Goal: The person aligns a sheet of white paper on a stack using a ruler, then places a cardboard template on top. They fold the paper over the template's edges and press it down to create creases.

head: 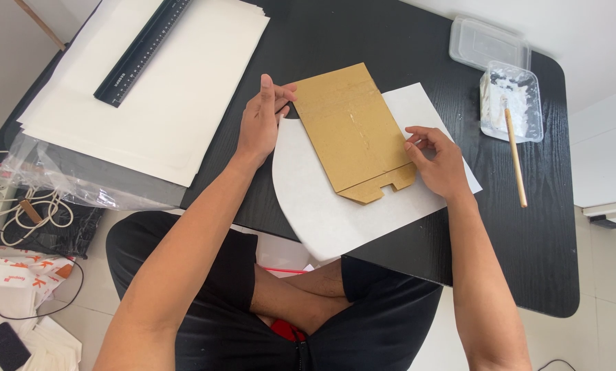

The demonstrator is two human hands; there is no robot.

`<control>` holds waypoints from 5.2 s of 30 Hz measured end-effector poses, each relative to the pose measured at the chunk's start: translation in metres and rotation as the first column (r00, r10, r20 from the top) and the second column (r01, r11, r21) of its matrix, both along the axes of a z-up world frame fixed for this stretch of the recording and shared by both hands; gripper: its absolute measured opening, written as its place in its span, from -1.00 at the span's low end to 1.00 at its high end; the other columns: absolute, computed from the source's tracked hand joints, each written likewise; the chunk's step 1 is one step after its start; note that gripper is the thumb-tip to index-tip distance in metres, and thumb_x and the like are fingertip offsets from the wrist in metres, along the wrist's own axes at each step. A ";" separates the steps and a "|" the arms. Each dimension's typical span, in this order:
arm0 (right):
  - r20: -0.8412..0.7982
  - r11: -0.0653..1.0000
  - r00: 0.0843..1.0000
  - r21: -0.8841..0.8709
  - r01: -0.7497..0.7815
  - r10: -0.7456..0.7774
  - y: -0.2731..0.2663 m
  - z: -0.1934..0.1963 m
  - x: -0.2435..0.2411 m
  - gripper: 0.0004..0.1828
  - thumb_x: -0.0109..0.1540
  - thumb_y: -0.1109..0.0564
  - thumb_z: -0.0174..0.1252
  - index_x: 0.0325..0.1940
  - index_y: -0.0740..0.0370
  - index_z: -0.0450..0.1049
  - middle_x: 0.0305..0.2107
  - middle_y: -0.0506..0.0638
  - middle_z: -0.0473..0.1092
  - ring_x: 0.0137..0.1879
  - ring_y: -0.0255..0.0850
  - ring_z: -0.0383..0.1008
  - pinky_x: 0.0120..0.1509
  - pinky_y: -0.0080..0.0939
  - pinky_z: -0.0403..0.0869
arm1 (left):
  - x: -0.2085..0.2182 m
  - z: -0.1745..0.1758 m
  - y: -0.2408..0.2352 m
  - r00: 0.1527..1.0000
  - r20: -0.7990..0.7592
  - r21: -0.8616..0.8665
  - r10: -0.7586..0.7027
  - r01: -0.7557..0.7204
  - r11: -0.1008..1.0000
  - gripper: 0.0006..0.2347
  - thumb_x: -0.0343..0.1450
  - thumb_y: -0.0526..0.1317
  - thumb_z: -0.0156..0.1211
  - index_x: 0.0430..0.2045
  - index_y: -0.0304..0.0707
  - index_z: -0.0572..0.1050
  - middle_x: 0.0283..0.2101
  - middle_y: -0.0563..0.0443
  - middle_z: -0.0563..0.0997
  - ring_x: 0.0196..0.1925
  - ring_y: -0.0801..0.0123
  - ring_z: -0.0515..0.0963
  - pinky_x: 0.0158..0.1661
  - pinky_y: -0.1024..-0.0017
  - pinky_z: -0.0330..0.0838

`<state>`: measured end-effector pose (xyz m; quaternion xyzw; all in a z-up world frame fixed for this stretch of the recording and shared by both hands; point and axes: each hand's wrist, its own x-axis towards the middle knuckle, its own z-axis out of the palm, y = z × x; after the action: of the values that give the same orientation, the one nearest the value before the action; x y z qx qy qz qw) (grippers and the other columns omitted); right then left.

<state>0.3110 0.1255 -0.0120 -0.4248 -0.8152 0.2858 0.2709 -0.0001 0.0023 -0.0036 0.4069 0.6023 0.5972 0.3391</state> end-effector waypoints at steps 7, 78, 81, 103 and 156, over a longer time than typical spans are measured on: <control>-0.005 1.000 1.000 -0.001 0.001 -0.001 0.000 0.000 0.000 -0.72 0.35 0.13 0.27 0.13 0.24 0.56 -0.20 0.18 0.50 -0.07 0.04 0.49 0.18 0.08 0.45 | 0.000 0.000 0.001 1.000 -0.010 0.004 0.007 -0.007 1.000 -0.31 0.46 0.36 -0.69 -0.28 -0.10 0.48 0.26 -0.08 0.47 0.35 -0.05 0.35 0.34 0.23 0.34; 0.276 0.964 0.949 0.251 0.083 -0.153 0.000 0.006 0.012 -0.62 0.30 0.06 0.24 0.21 0.11 0.52 0.13 0.14 0.38 0.24 0.19 0.35 0.32 0.23 0.29 | 0.065 -0.038 0.006 0.444 -0.805 -0.271 -0.395 0.317 0.909 -0.71 0.53 -0.11 -0.10 0.12 0.13 0.46 0.28 0.29 0.48 0.44 0.53 0.27 0.42 0.20 0.01; 0.396 0.897 0.840 0.388 0.214 -0.372 0.011 0.000 0.023 -0.48 0.27 0.03 0.24 0.33 0.12 0.47 0.32 0.18 0.21 0.37 0.21 0.15 0.40 0.31 0.12 | 0.066 -0.038 0.006 0.448 -0.810 -0.257 -0.378 0.309 0.916 -0.72 0.53 -0.10 -0.09 0.11 0.13 0.48 0.27 0.29 0.49 0.43 0.54 0.28 0.42 0.20 0.02; 0.244 0.916 0.924 0.349 0.200 -0.294 -0.062 0.053 -0.008 -0.89 0.28 0.18 0.34 -0.11 0.18 0.65 -0.33 0.09 0.56 -0.20 -0.02 0.58 -0.21 -0.04 0.54 | 0.066 -0.040 0.006 0.405 -0.829 -0.279 -0.385 0.297 0.913 -0.69 0.56 0.10 -0.12 0.13 0.24 0.46 0.30 0.32 0.47 0.44 0.61 0.25 0.41 0.25 0.02; 0.374 0.913 0.874 0.136 -0.384 0.311 -0.149 0.049 -0.038 -0.69 0.24 0.12 0.21 0.08 0.02 0.58 0.03 -0.05 0.51 0.21 -0.08 0.51 0.28 -0.05 0.45 | 0.071 -0.056 0.012 0.239 -0.915 -0.247 -0.325 0.304 0.920 -0.63 0.56 0.07 -0.25 0.26 0.26 0.32 0.38 0.20 0.32 0.48 0.37 0.21 0.39 0.10 0.06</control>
<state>0.2735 -0.0234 0.0367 -0.2835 -0.9382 0.1651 0.1103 0.0705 0.0138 -0.0594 0.7862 0.5958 0.1594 0.0382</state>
